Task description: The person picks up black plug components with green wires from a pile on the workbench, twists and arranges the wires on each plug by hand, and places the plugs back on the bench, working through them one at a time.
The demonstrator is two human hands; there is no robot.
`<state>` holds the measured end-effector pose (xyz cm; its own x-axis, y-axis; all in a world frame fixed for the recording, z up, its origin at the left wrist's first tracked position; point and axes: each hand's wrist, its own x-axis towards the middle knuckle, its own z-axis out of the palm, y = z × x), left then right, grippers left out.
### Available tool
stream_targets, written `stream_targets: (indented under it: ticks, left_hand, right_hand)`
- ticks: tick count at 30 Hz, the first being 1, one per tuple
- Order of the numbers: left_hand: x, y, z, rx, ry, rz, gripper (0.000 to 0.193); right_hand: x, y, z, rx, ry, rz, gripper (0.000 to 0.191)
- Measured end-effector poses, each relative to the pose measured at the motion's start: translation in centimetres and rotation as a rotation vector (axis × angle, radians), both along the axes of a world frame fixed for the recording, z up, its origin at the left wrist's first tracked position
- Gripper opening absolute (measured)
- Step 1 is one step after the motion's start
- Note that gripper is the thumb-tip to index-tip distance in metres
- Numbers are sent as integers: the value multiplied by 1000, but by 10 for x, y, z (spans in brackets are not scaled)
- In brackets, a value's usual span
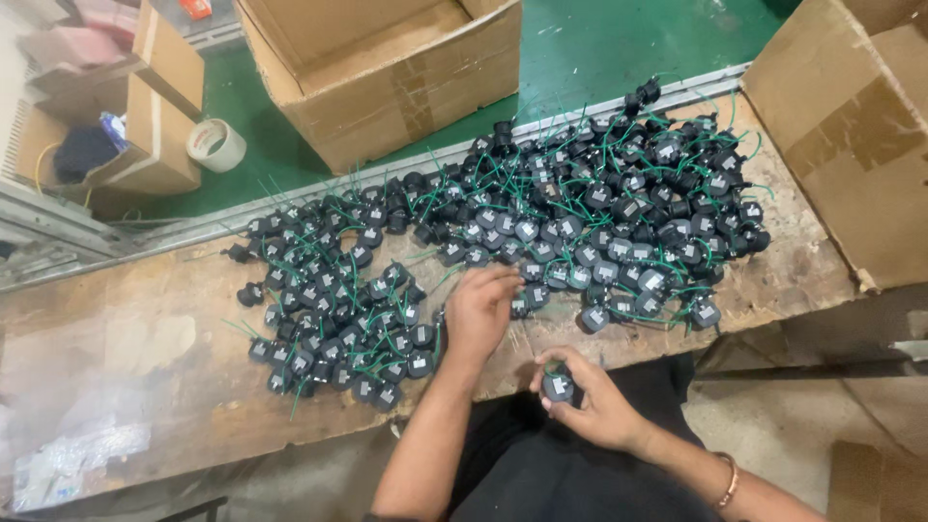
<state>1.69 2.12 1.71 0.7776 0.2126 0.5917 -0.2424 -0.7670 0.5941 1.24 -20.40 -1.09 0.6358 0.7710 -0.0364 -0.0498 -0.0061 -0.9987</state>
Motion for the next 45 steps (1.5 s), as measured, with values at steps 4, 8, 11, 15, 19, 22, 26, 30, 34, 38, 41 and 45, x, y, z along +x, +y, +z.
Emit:
stream_targets:
  ticks: [4,8,11,15,19,22,26,30,34,38,41,45]
  left_hand:
    - [-12,-9,-3,-540,-62,96,30]
    - [-45,-45,-14,-920,118,-179,23]
    - [-60,-53,-16,-668,-3,-209,20]
    - [-73,-32,-24,-573,7,-409,19]
    - [-82,-34,-47,-834,131,-490,25]
    - [-79,-52,-54,-1425,186,-466,26]
    - [-61,-41,-31,-854,73,-337,25]
    - [-27,-21,0,-6,159,-71,42]
    - [-26,-14,6,-151,147,36,27]
    - [-46,-16,-3,-503,159,-186,23]
    - [-52,-30,-8,-434,54,-330,30]
    - [-55,-43,-5,-508,31,-152,34]
  right_hand:
    - [3,-3,-7,47,251,1,53]
    - [11,4,-16,191,73,19,72]
    - [13,11,-21,93,-50,21,60]
    - [12,9,-26,26,-132,-27,47]
    - [11,0,-18,-70,-340,-40,47]
    - [11,-3,-13,-104,-372,18,49]
    - [11,-3,-14,80,-244,-41,47]
    - [11,-6,-22,181,-227,-54,30]
    - [13,-7,-24,117,-170,-129,31]
    - [18,-3,-18,10,-216,-192,52]
    - [20,5,-16,-28,-336,-129,50]
    - [20,8,-17,-17,-313,-78,46]
